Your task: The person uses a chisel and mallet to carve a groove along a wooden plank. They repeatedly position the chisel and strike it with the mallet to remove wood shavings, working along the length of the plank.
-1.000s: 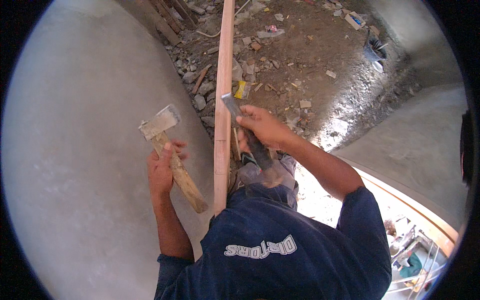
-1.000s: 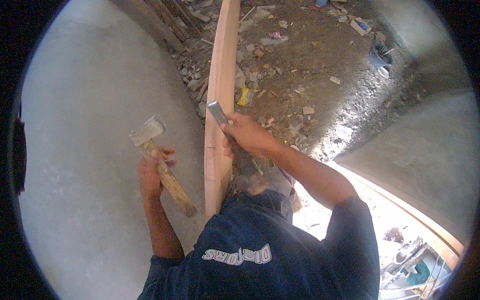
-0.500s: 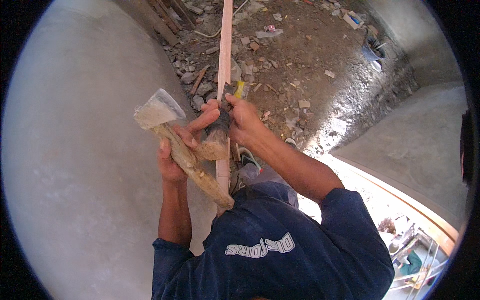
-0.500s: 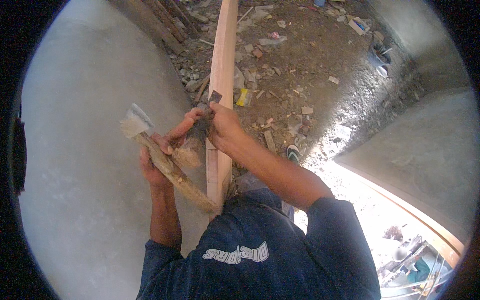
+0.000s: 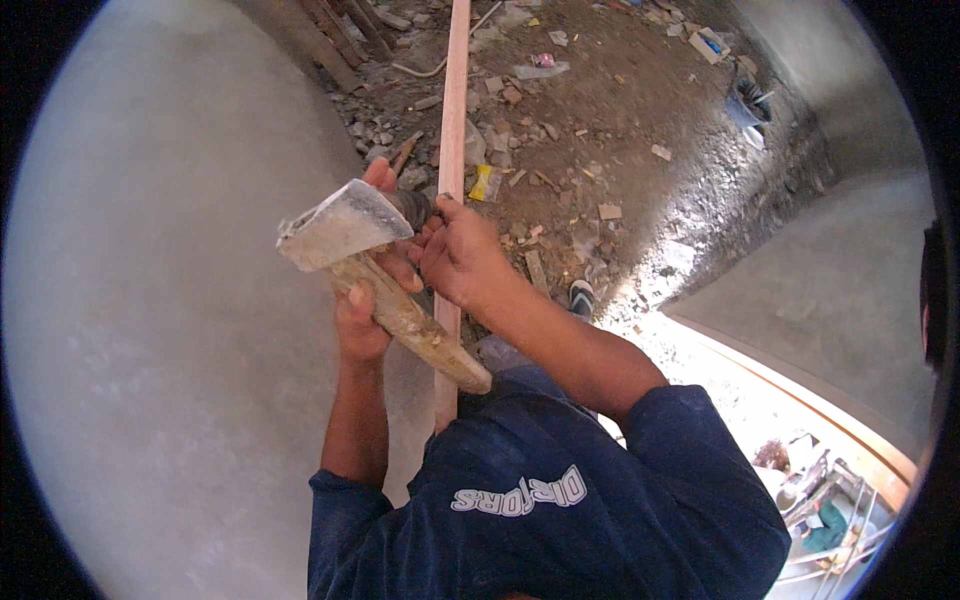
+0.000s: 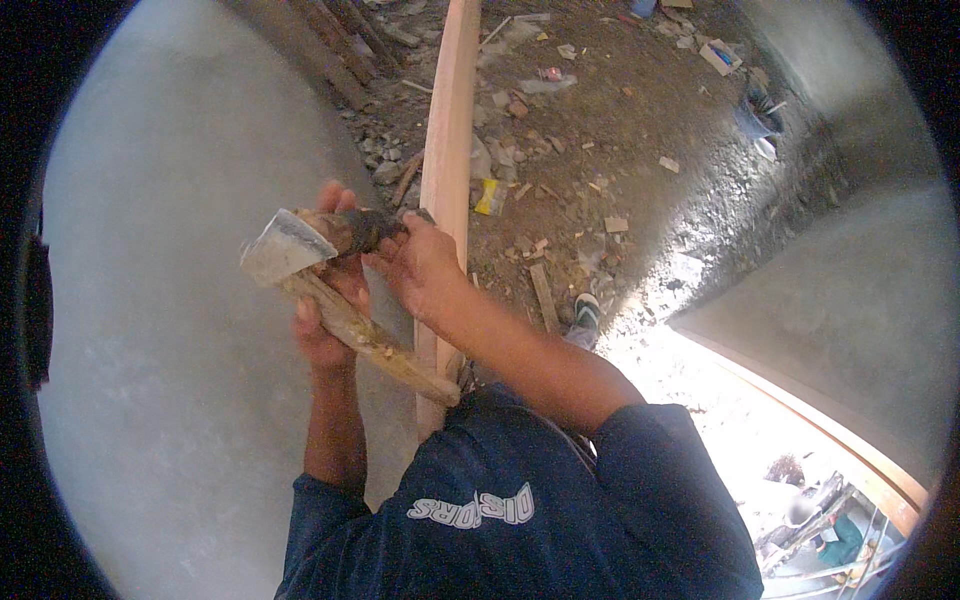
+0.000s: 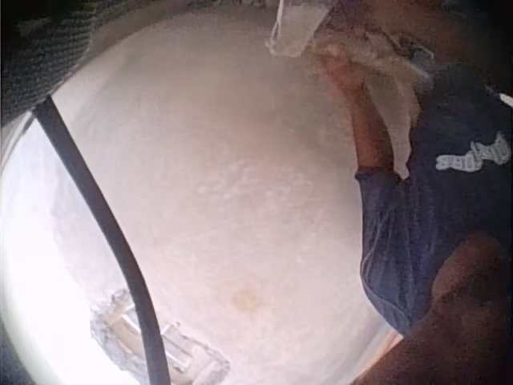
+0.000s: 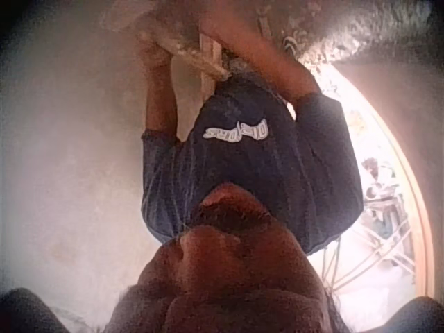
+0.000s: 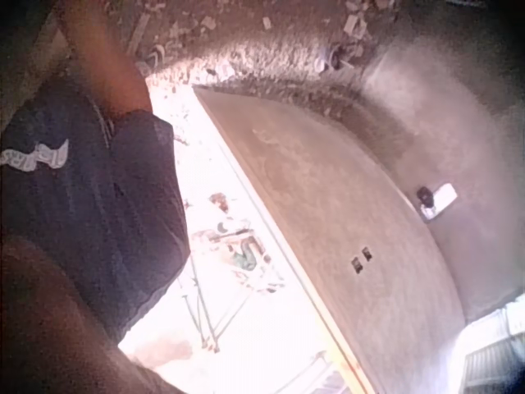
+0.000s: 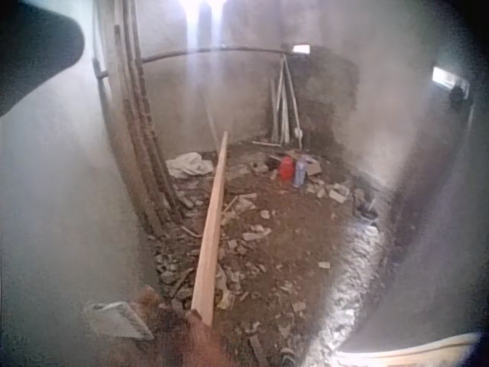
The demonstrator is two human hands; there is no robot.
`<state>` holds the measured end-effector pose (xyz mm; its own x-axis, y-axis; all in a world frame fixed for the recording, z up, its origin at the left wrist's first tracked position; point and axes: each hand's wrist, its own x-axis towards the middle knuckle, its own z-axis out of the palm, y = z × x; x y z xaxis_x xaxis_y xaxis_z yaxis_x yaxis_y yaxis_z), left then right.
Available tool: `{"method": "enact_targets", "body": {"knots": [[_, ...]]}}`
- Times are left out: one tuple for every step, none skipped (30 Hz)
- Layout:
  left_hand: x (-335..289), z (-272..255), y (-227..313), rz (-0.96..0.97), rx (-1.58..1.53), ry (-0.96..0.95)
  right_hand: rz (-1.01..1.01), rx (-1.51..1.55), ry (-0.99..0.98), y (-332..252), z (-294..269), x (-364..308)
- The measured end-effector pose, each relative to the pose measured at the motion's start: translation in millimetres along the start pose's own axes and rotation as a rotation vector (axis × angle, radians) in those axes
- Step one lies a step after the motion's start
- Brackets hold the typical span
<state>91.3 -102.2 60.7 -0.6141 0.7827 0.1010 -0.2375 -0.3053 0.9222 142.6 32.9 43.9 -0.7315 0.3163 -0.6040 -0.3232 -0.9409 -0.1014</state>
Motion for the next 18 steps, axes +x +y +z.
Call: {"method": "enact_targets", "body": {"knots": [[1, 4, 2, 0.018, 0.059, 0.035, 0.013, 0.01, -0.023, 5, -3, 4], [-6, -3, -4, 0.026, 0.089, 0.071, 0.026, 0.02, -0.046, 9, -6, 6], [-8, -10, -7, 0.035, 0.061, 0.085, 0.058, 0.012, -0.049, 14, -9, 8], [-10, -14, -9, 0.044, 0.031, 0.103, 0.093, 0.002, -0.046, 16, -5, 2], [-8, -19, -9, 0.054, -0.058, 0.099, 0.127, -0.007, -0.044, 17, -1, -3], [-6, -22, -11, 0.092, -0.067, 0.103, 0.164, -0.011, -0.054, 17, 1, -6], [-3, -19, -10, 0.132, -0.081, 0.106, 0.2, -0.021, -0.065, 17, 1, -8], [11, -3, 1, 0.195, -0.016, 0.115, 0.232, -0.026, -0.075, 15, 2, -9], [21, 7, 11, 0.227, 0.056, 0.112, 0.261, -0.127, -0.108, 10, 0, -12], [30, 15, 21, 0.263, 0.128, 0.112, 0.29, -0.23, -0.144, 4, -5, -17], [35, 20, 30, 0.268, 0.212, 0.105, 0.323, -0.333, -0.182, -4, -6, -25], [36, 19, 30, 0.269, 0.265, 0.119, 0.344, -0.443, -0.228, -12, -4, -36], [37, 17, 30, 0.269, 0.322, 0.135, 0.369, -0.553, -0.279, -22, 6, -55], [37, 11, 26, 0.265, 0.348, 0.172, 0.393, -0.663, -0.329, -29, 12, -68], [39, 10, 24, 0.262, 0.319, 0.17, 0.169, -0.941, -0.462, -31, 9, -75], [43, 9, 22, 0.26, 0.287, 0.167, -0.071, -1.208, -0.587, -32, 6, -82], [49, 13, 21, 0.26, 0.202, 0.124, -0.327, -1.464, -0.706, -33, 5, -87], [53, 18, 21, 0.26, 0.117, 0.081, -0.211, -1.397, -0.663, -36, 10, -93]]}}
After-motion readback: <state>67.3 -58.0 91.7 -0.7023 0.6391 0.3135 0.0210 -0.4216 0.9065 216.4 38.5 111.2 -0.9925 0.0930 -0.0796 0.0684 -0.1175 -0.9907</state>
